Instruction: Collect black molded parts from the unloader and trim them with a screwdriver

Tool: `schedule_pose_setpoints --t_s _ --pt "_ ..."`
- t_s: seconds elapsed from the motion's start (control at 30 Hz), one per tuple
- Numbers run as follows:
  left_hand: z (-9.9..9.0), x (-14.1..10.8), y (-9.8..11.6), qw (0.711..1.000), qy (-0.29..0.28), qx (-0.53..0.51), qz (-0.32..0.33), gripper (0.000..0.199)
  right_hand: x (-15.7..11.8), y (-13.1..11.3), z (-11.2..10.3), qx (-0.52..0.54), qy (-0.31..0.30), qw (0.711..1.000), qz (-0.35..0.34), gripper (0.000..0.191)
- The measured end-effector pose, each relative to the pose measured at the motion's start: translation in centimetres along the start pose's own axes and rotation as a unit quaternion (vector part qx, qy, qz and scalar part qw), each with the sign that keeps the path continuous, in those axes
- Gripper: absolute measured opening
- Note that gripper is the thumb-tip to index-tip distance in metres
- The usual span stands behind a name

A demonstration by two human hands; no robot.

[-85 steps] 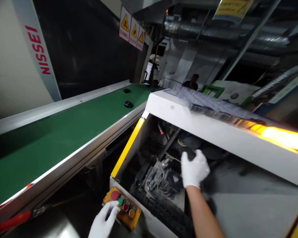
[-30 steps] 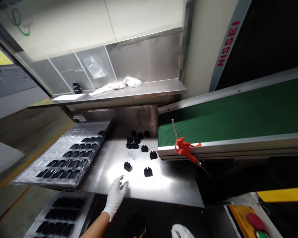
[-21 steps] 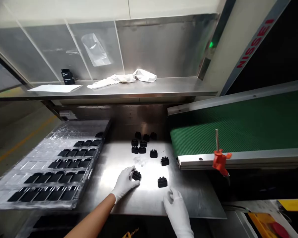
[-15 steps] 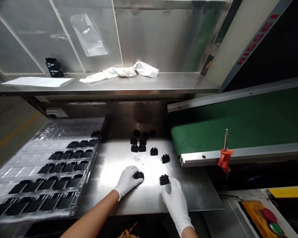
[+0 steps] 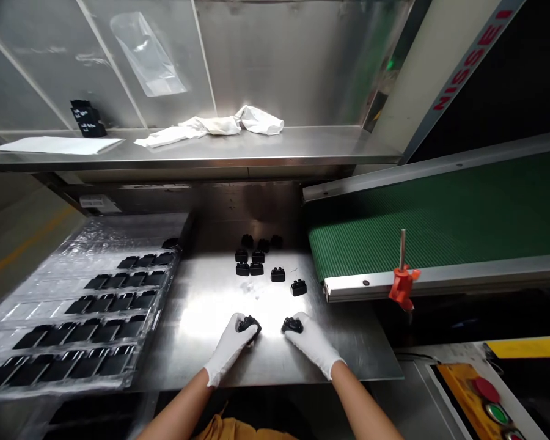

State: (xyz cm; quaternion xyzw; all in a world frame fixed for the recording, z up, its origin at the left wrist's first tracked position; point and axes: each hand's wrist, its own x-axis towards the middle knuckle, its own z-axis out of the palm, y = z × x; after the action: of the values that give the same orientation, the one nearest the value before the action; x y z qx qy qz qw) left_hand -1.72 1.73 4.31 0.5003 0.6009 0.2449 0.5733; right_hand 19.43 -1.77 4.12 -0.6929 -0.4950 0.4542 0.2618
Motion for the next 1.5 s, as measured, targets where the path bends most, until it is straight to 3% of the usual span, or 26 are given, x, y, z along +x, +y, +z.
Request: schedule_pose_setpoints --t_s 0.1,0.2,0.27,0.37,0.53,0.7,0.87,1.07,1.2,1.27,1.33,1.5 --pt "0.5 -2.4 1.9 0.988 -0.082 -0.132 -0.009 0.024 -2.4 -2.1 -0.4 0.078 -0.077 0.994 0.024 0.029" --pt "0.6 -5.2 4.5 0.944 -0.181 -0.272 -0.040 0.031 -5.4 -4.6 -1.7 0.190 -0.176 0.965 0.029 0.038" --pt "0.5 -6.9 6.1 0.925 -0.209 -0.311 -0.064 0.032 -7.2 -5.9 -2.9 0.244 -0.224 0.944 0.005 0.040" --pt "0.5 -8.7 7.8 0.900 -0.231 -0.355 -0.107 0.029 -9.0 -6.9 -4.1 0.264 -0.244 0.933 0.003 0.042" --pt "0.6 -10.2 9.3 0.858 -0.256 -0.415 -0.164 0.029 -10.7 -7.4 -4.9 0.251 -0.202 0.945 0.049 0.045" --pt "0.6 -10.7 10.0 0.854 -0.243 -0.416 -0.199 0.033 -11.5 -8.1 -5.0 0.287 -0.184 0.938 0.061 0.047" --pt "0.4 -11.1 9.9 0.847 -0.264 -0.413 -0.206 0.039 -11.8 -8.9 -5.0 0.343 -0.160 0.918 0.117 0.058" --pt "0.3 -11.2 10.0 0.838 -0.289 -0.412 -0.209 0.043 -12.2 -8.6 -5.3 0.404 -0.185 0.888 0.119 0.060" --pt "0.0 -11.5 10.3 0.858 -0.275 -0.384 -0.200 0.038 -12.6 -8.2 -6.0 0.353 -0.220 0.908 0.048 0.036" --pt "0.0 -11.7 10.3 0.864 -0.270 -0.376 -0.200 0.036 -12.7 -8.1 -6.0 0.327 -0.228 0.917 0.022 0.045" --pt "-0.1 -11.9 10.4 0.865 -0.272 -0.371 -0.201 0.037 -12.8 -8.1 -5.9 0.311 -0.220 0.924 0.014 0.055" --pt "-0.1 -12.1 10.5 0.862 -0.292 -0.364 -0.199 0.041 -13.1 -8.4 -5.6 0.265 -0.207 0.941 0.041 0.034"
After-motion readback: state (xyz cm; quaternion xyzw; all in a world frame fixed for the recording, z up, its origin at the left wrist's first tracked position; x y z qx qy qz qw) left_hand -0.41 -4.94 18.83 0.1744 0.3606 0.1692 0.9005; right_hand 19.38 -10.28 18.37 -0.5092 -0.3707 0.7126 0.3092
